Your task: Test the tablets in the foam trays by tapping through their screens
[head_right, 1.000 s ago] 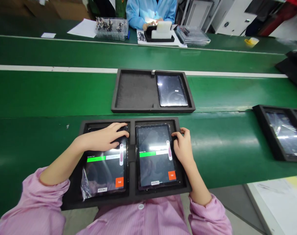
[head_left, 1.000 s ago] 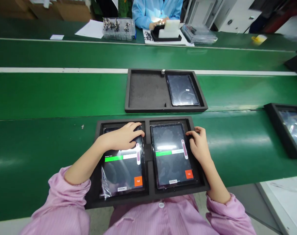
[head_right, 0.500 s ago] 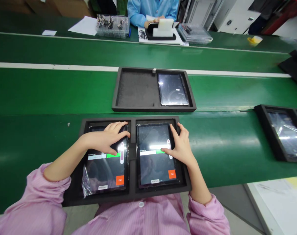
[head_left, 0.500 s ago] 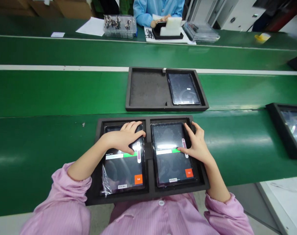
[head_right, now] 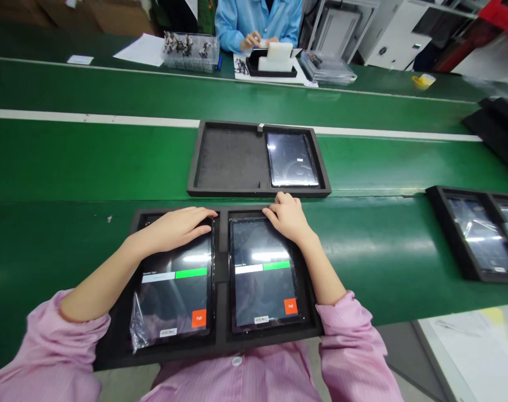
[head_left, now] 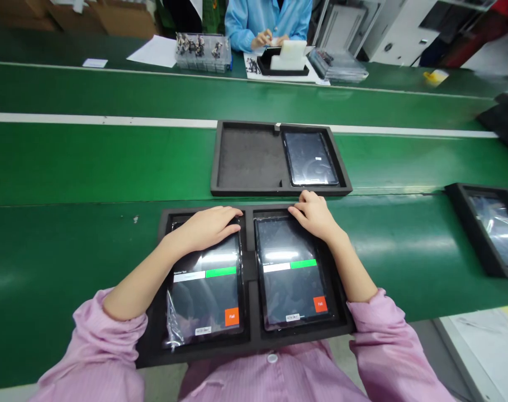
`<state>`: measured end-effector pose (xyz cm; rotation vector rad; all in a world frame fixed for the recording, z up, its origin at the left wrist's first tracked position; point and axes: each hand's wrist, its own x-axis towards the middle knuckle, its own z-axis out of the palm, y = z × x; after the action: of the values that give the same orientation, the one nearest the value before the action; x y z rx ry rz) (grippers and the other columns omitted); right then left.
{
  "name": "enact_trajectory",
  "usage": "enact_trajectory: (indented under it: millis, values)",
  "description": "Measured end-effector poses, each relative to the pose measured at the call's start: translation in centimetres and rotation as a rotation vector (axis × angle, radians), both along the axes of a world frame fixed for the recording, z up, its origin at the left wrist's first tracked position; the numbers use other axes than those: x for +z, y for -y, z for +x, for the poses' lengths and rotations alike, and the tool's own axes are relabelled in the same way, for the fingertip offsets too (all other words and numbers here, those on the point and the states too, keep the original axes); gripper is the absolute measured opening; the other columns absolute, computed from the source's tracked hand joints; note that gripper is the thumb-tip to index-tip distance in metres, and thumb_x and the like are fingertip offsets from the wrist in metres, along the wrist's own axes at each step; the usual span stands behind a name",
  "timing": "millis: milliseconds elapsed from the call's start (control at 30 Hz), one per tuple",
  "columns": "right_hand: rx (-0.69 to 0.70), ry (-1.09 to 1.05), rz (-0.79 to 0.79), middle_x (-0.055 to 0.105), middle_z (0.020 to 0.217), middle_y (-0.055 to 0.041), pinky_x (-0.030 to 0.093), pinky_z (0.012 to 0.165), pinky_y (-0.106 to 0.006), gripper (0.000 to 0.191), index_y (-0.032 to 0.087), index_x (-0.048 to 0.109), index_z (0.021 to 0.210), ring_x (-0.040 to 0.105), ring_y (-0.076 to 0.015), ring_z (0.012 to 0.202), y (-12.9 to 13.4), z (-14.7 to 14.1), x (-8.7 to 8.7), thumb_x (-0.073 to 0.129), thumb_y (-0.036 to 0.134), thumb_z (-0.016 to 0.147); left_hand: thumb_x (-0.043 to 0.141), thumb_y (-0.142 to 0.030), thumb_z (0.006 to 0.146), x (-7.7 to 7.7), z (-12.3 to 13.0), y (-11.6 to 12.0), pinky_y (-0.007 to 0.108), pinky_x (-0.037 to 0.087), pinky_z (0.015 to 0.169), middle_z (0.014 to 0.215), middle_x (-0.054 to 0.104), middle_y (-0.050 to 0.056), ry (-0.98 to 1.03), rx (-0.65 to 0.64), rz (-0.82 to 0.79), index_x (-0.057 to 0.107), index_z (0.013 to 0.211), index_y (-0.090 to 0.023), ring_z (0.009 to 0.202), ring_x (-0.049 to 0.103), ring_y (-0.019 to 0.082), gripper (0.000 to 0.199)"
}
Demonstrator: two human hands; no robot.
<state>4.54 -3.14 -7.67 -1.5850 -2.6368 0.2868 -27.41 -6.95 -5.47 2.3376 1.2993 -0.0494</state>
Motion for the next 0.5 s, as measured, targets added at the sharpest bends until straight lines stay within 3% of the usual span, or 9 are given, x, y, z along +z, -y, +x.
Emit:
enact_trajectory:
  millis: [167, 333, 400, 500]
  values:
    - [0.074, 0.028, -0.160, 0.055, 0.091, -0.0072, 0.045, 0.082, -0.031, 0.036, 0.016, 0.079, 0.086, 0.057, -0.0204, 0.088, -2.3, -0.8, 1.9, 0.051, 0.029, 0.104, 0.027, -0.047, 0.102, -0.7, 0.0, -1.4, 0.036, 0.052, 0.097, 0.127, 0.073, 0.006, -0.006, 0.042, 0.061, 0.067, 0.124, -0.022, 0.114, 0.069, 0.025, 0.052]
    - [0.090, 0.195, -0.276, 0.063, 0.096, -0.0103, 0.050, 0.082, -0.034, 0.029, 0.017, 0.080, 0.101, 0.064, -0.0244, 0.095, -1.1, -1.4, 5.6, 0.053, 0.029, 0.103, 0.023, -0.050, 0.101, -1.1, -1.0, -2.5, 0.033, 0.051, 0.096, 0.121, 0.076, 0.003, -0.006, 0.010, 0.074, 0.072, 0.117, -0.024, 0.111, 0.071, 0.023, 0.058]
    - [0.209, 0.144, -0.308, 0.065, 0.098, -0.0100, 0.052, 0.084, -0.035, 0.026, 0.019, 0.077, 0.116, 0.065, -0.0246, 0.097, 0.1, -1.2, 7.8, 0.057, 0.027, 0.102, 0.024, -0.051, 0.101, -1.3, -1.5, -2.6, 0.032, 0.050, 0.097, 0.119, 0.076, 0.004, 0.028, -0.001, 0.085, 0.073, 0.116, -0.022, 0.110, 0.071, 0.022, 0.059]
    - [0.553, -0.164, -0.289, 0.065, 0.108, -0.0074, 0.054, 0.091, -0.034, 0.031, 0.024, 0.069, 0.131, 0.065, -0.0199, 0.098, 2.8, -0.2, 12.2, 0.055, 0.026, 0.103, 0.028, -0.049, 0.103, -1.4, -2.0, -2.4, 0.030, 0.047, 0.100, 0.121, 0.076, 0.003, 0.039, 0.017, 0.106, 0.073, 0.118, -0.021, 0.111, 0.070, 0.020, 0.055]
